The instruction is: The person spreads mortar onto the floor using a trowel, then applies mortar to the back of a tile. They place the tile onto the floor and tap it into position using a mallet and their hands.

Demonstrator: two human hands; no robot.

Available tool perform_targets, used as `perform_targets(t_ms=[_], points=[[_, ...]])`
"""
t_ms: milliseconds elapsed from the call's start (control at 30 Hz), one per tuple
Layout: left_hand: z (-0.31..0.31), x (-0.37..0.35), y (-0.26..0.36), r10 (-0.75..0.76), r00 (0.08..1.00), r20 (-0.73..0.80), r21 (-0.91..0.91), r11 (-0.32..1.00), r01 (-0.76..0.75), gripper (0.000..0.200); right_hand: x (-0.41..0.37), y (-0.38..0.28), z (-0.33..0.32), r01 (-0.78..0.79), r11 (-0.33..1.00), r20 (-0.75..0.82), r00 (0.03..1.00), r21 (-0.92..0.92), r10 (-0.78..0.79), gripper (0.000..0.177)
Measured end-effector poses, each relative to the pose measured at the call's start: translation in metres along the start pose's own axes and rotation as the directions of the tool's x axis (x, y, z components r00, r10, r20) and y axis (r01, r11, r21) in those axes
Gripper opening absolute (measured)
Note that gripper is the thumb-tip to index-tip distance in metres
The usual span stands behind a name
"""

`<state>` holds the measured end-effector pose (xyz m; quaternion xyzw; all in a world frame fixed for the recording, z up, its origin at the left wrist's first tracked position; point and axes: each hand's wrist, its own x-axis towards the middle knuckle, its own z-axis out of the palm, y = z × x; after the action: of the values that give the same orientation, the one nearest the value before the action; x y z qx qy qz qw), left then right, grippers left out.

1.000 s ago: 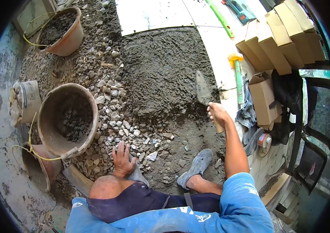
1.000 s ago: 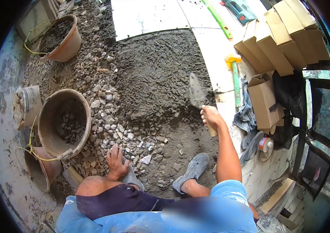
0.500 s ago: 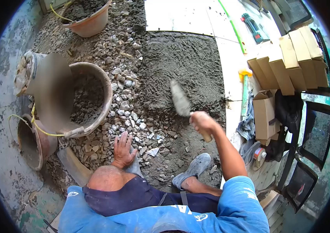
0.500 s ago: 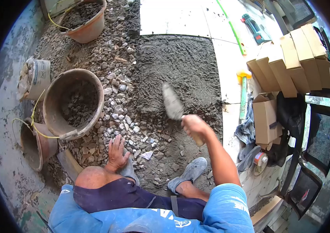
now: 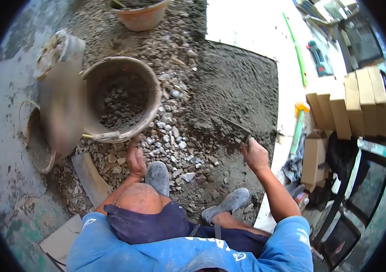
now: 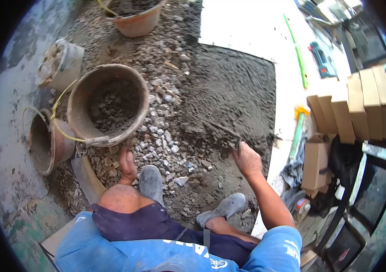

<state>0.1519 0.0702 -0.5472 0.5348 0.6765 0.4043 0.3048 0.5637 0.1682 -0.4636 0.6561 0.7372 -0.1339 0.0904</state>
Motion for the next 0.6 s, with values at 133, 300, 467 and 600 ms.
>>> perform_targets(t_ms=[133,300,467,600], points=[[-0.048,0.024,-0.008,-0.27,0.85,-0.452,-0.623,0.778,-0.085,0.062,0.012,-0.04,-0.042,0.137,0.99,-0.028,0.99,0.031,-0.136,0.03],[-0.122,0.093,0.025,-0.596,0.722,-0.353,-0.859,0.512,0.002,0.042,0.081,-0.154,-0.142,0.483,0.833,-0.085,0.85,-0.269,-0.52,0.034],[-0.108,0.1,0.025,-0.53,0.758,-0.381,-0.744,0.662,0.089,0.036,0.136,-0.28,-0.193,0.425,0.64,0.286,0.905,-0.64,-0.314,0.024],[-0.073,0.084,0.054,-0.468,0.778,-0.418,-0.778,0.627,-0.04,0.037,0.116,-0.311,-0.151,0.546,0.469,0.419,0.836,-0.694,-0.353,0.024]])
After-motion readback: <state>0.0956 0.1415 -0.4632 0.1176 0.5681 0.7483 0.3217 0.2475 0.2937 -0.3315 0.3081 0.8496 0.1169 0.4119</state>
